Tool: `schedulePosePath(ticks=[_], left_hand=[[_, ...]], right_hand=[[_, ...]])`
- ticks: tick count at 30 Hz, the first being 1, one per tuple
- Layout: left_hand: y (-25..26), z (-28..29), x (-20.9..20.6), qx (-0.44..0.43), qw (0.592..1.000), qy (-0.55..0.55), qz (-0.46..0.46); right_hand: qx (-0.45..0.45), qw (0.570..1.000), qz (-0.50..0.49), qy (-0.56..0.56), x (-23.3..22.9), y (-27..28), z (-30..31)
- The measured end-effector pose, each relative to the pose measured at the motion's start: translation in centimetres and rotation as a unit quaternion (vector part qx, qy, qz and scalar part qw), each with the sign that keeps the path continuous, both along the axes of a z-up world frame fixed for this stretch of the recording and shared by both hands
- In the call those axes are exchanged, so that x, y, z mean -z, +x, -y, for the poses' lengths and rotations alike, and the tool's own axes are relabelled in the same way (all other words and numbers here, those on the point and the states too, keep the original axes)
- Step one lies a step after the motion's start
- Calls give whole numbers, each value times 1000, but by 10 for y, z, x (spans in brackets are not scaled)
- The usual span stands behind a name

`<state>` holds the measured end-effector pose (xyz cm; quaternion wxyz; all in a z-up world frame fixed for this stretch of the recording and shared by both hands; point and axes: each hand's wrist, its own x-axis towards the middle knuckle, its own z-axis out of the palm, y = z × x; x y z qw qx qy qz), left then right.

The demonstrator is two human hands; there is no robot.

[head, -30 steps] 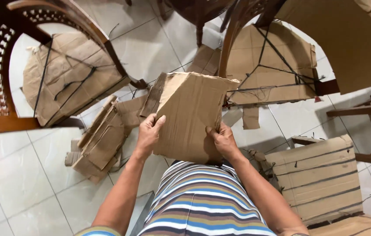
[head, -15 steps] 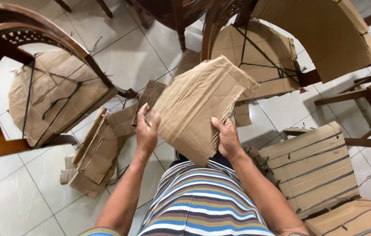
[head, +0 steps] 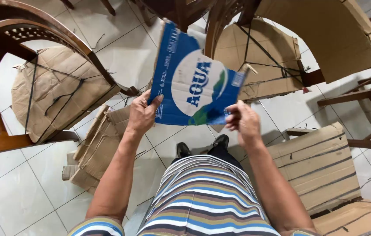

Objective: Wrapping wooden chairs with cardboard and securing them with string for transport.

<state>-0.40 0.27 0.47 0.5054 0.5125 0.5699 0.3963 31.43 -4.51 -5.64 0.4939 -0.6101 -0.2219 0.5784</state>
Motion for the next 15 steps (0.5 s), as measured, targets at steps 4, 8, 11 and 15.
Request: schedulePosePath(ticks=[4,8,11,15], left_hand=[[-5,-2,-6,9,1000,-5,-16],[-6,-3,-7,108,993,24,44],[6,-4,-11,147,987,50,37],[21,-33,17,60,927,359,-87]], right_hand=[[65,966,196,154,-67,2,0],[-97,878,342,322,-95,28,-14],[-311,868,327,207,-85,31,-12],[-330,801,468,175,-74,-18,13]])
